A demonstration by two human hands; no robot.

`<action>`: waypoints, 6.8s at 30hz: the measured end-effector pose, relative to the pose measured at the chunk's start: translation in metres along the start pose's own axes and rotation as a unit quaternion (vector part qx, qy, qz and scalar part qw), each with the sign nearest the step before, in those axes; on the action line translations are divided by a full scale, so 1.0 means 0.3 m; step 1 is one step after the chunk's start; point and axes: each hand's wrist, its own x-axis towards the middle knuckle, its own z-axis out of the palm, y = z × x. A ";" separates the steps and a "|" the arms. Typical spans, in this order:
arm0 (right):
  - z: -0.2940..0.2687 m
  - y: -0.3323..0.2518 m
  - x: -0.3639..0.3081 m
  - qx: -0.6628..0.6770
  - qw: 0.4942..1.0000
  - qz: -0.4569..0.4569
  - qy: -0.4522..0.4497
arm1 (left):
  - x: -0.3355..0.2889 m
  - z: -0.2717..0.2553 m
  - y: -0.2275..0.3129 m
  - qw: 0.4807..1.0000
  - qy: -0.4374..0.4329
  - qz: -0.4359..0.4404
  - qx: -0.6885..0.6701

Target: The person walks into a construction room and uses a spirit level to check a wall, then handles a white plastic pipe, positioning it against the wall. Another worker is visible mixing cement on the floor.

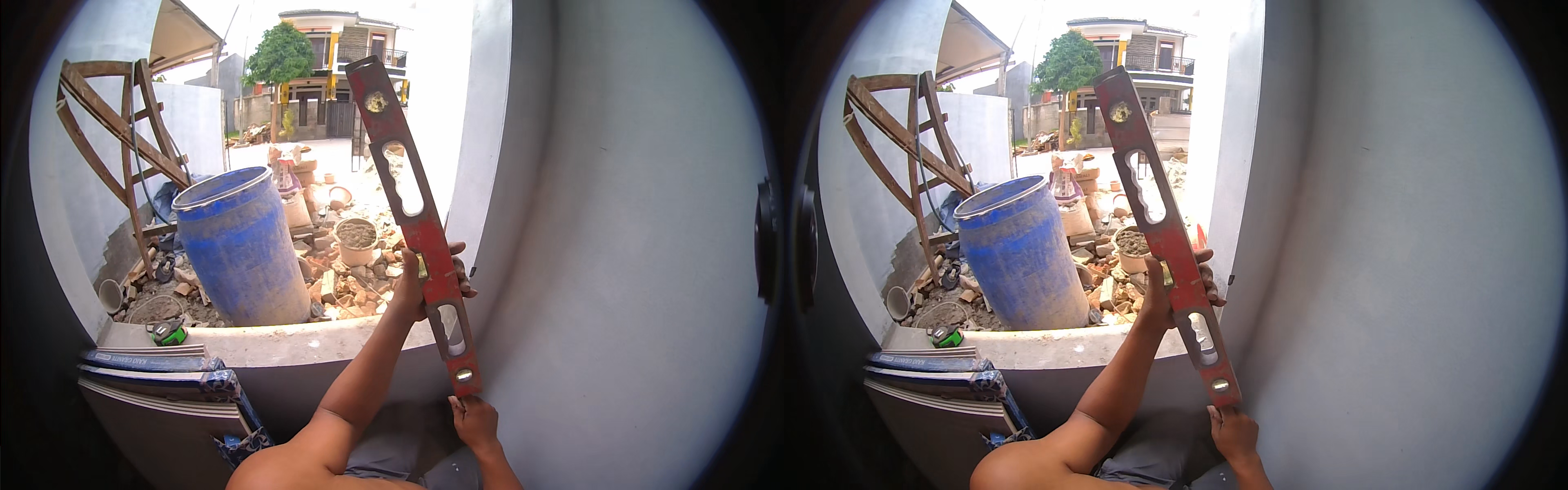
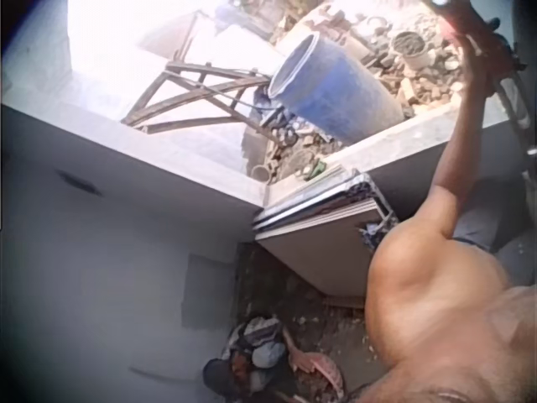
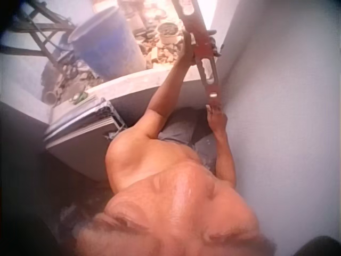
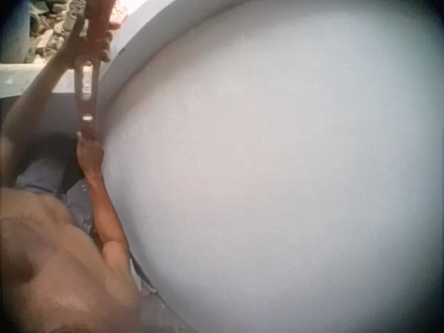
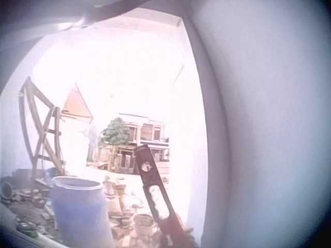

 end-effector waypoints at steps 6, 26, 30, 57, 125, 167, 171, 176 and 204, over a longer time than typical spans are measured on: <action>-0.030 -0.072 0.026 -0.010 0.992 0.002 0.125 | 0.022 0.062 0.047 0.998 -0.006 0.023 -0.059; -0.470 -0.203 0.204 0.485 0.870 0.058 0.065 | 0.082 -0.029 0.273 0.992 0.039 0.046 -0.107; -0.717 -0.146 0.363 0.521 0.832 0.176 0.065 | 0.194 -0.031 0.283 0.992 -0.030 0.093 -0.075; -1.235 -0.277 1.110 -0.260 0.952 -0.016 0.164 | 0.723 0.089 0.456 0.979 0.087 0.166 0.082; -1.217 -0.362 1.078 -0.317 0.934 0.102 0.126 | 0.709 0.084 0.342 0.996 -0.054 0.057 -0.049; -1.190 -0.345 1.082 -0.269 0.951 0.050 0.145 | 0.715 0.077 0.371 0.996 -0.058 0.064 0.038; -1.185 -0.344 1.079 -0.256 0.955 0.027 0.144 | 0.713 0.079 0.379 0.995 -0.068 0.063 0.039; -1.176 -0.351 1.073 -0.249 0.957 0.033 0.142 | 0.716 0.079 0.386 0.995 -0.073 0.062 0.034; -1.170 -0.339 1.075 -0.281 0.947 0.054 0.148 | 0.723 0.076 0.388 0.994 -0.069 0.061 0.057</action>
